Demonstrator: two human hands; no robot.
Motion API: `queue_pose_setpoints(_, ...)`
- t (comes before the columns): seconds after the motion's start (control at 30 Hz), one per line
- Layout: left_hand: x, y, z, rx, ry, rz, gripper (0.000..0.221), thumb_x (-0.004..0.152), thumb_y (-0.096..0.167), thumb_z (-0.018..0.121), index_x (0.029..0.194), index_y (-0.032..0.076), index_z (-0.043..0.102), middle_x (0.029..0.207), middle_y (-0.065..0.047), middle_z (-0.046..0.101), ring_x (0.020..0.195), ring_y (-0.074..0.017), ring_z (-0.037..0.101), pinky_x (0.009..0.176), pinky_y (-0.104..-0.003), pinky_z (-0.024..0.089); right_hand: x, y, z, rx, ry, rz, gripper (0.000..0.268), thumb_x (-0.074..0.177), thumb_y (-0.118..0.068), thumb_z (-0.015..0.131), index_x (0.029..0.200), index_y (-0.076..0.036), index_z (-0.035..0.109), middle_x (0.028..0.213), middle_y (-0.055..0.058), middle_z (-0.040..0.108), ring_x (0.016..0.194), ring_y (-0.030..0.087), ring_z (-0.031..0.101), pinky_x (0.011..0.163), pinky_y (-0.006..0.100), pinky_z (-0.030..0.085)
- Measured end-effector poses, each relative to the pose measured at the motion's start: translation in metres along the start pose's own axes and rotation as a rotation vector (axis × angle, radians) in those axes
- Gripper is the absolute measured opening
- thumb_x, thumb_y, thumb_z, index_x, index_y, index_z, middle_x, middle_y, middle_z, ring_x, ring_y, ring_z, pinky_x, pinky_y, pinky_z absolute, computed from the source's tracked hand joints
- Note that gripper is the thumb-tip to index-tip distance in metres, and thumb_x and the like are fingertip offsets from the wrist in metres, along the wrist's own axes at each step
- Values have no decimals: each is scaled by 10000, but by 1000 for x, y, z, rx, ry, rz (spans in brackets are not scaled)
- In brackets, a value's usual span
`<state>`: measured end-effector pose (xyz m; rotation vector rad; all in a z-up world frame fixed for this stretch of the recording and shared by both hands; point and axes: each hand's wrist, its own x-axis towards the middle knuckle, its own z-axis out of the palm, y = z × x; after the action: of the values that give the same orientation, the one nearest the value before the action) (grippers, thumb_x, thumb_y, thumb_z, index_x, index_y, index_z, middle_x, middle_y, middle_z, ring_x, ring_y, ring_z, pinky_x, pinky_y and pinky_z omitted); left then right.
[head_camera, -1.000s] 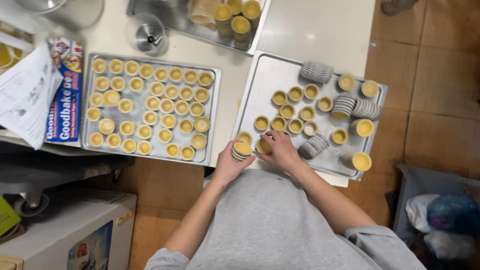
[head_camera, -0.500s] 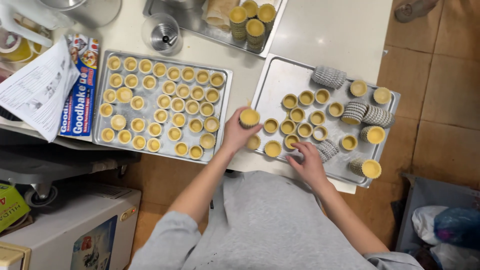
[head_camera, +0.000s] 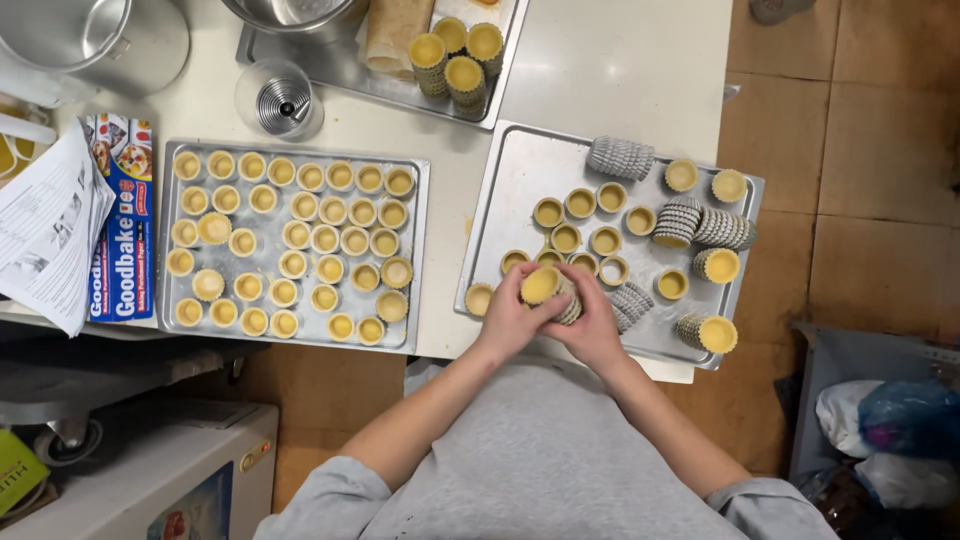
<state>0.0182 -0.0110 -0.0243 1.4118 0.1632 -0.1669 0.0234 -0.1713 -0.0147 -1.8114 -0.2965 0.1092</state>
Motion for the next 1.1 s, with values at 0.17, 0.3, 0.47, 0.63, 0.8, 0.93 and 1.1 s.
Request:
queue_pose_setpoints(0.17,-19,31,-25,538,-31,181,538,836,431,805,1147,27,633,1023,-157,738,952,-291,728,813,-385,568,-9,-9,3,-197,-139,87,755,676,-152,857,1367,-39,574,1295,142,668,1193,281,678,1007,376,537)
queue_pose_setpoints(0.3,-27,24,-30,819,-181,95,484,962,510,632,1081,41,611,889,-219,706,845,-418,687,724,-512,523,-13,-38,9,-298,-246,140,721,672,-215,854,1324,-56,591,1227,171,676,1105,340,685,907,401,550)
queue_pose_setpoints(0.47,-37,36,-13,833,-195,198,506,925,501,615,1056,15,565,847,-235,695,797,-438,677,684,-524,518,-20,-42,9,-406,-212,195,666,671,-243,844,1270,-69,612,1136,172,718,1025,377,694,832,435,564)
queue_pose_setpoints(0.63,-42,15,-8,887,-207,208,449,943,452,576,1085,26,565,831,-228,691,779,-430,674,689,-530,515,-25,-48,4,-480,-211,173,630,666,-264,840,1229,-65,638,1047,174,731,961,378,707,800,448,570)
queue_pose_setpoints(0.8,-47,5,-5,856,-244,145,437,983,420,550,1083,-4,528,843,-256,673,810,-439,660,715,-524,514,-27,-52,1,-472,-244,146,537,697,-261,827,1166,-56,666,980,179,737,917,380,706,770,452,571)
queue_pose_setpoints(0.93,-51,2,-8,830,-249,111,419,984,377,530,1107,-23,496,849,-260,669,818,-442,654,722,-530,505,-29,-48,3,-476,-273,167,512,686,-267,836,1128,-63,676,929,179,739,886,387,702,732,466,564)
queue_pose_setpoints(1.1,-55,-1,-9,816,-277,31,406,982,367,525,1109,-17,492,823,-256,658,800,-441,652,717,-533,506,-32,-45,3,-484,-312,209,489,703,-283,835,1122,-82,683,897,154,746,850,364,714,711,451,570)
